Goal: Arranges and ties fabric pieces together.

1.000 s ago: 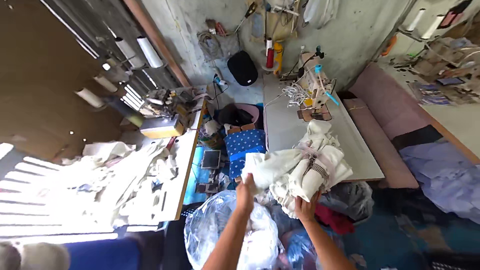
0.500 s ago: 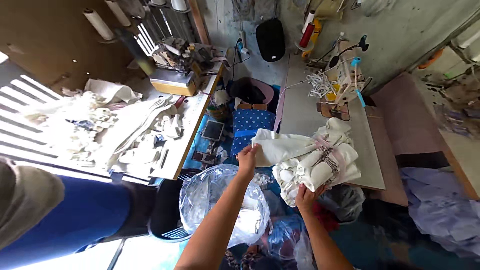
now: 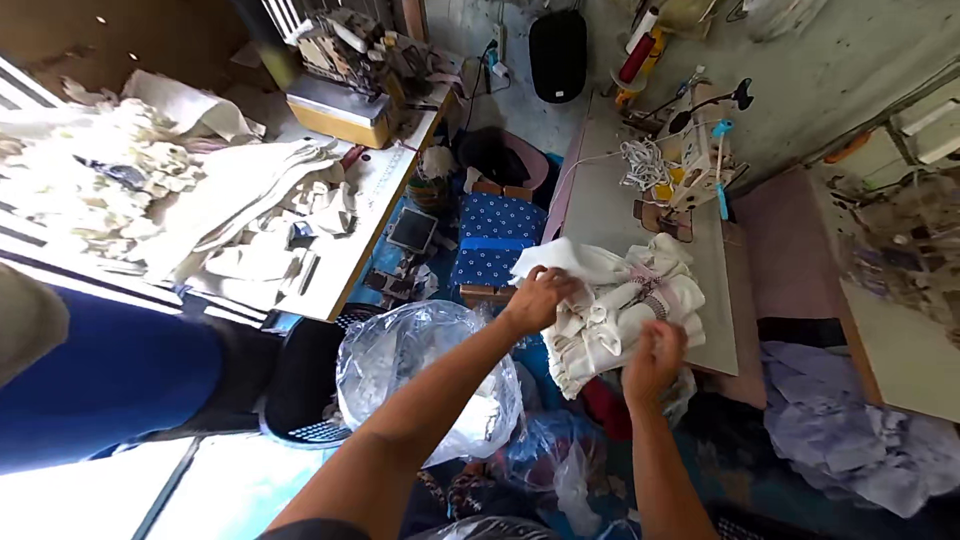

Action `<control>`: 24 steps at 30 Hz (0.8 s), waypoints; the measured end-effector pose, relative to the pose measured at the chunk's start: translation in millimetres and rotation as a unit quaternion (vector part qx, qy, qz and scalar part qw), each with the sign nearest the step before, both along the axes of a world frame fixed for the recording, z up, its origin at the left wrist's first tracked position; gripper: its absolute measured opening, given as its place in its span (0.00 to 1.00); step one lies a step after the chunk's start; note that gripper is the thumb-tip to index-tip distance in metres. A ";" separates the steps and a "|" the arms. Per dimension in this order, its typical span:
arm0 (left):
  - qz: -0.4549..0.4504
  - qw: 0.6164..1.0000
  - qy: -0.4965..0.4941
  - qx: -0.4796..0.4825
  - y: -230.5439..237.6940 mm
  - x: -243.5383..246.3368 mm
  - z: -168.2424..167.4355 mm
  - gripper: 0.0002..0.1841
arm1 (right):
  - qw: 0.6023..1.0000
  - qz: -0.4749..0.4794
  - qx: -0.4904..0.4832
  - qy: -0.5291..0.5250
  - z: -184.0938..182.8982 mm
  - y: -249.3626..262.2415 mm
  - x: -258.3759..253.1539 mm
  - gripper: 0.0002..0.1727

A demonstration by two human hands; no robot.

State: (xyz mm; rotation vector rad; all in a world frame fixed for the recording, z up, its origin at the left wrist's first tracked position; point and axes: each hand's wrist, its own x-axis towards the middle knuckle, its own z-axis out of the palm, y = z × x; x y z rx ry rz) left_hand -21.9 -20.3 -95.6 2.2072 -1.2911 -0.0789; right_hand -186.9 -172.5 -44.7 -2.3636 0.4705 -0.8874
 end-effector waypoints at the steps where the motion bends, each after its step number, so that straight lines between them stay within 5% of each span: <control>1: -0.006 1.000 -0.010 -0.007 -0.5 9.5 -0.8 0.33 | 0.996 0.041 -0.046 0.062 3.3 2.0 17.6 0.18; 3: -0.021 0.999 -0.032 -0.003 -1.0 28.0 -0.5 0.36 | 0.955 0.096 -0.145 0.240 -3.3 -1.2 45.0 0.30; 5: -0.036 0.997 -0.053 0.035 0.4 47.0 1.6 0.39 | 0.914 0.133 -0.205 0.324 -13.0 -13.9 49.3 0.30; 7: -0.055 0.994 -0.044 0.080 2.1 62.6 -1.4 0.42 | 0.912 0.174 -0.224 0.295 -21.5 -33.7 31.8 0.23; 12: -0.093 0.990 -0.018 0.106 -2.6 57.0 -22.3 0.53 | 0.938 0.253 -0.219 0.095 -49.9 -77.8 -7.1 0.24; 18: -0.029 0.999 -0.029 -0.035 -4.5 3.2 -35.4 0.41 | 0.948 0.254 -0.190 0.015 -54.5 -84.0 1.5 0.20; 21: -0.097 0.993 -0.062 -0.020 -15.5 -0.6 -36.1 0.43 | 0.951 0.253 -0.181 -0.003 -56.5 -82.8 3.6 0.19; 24: -0.110 0.992 -0.013 -0.056 -28.3 10.6 -31.9 0.24 | 0.952 0.250 -0.175 -0.012 -55.2 -83.3 3.1 0.19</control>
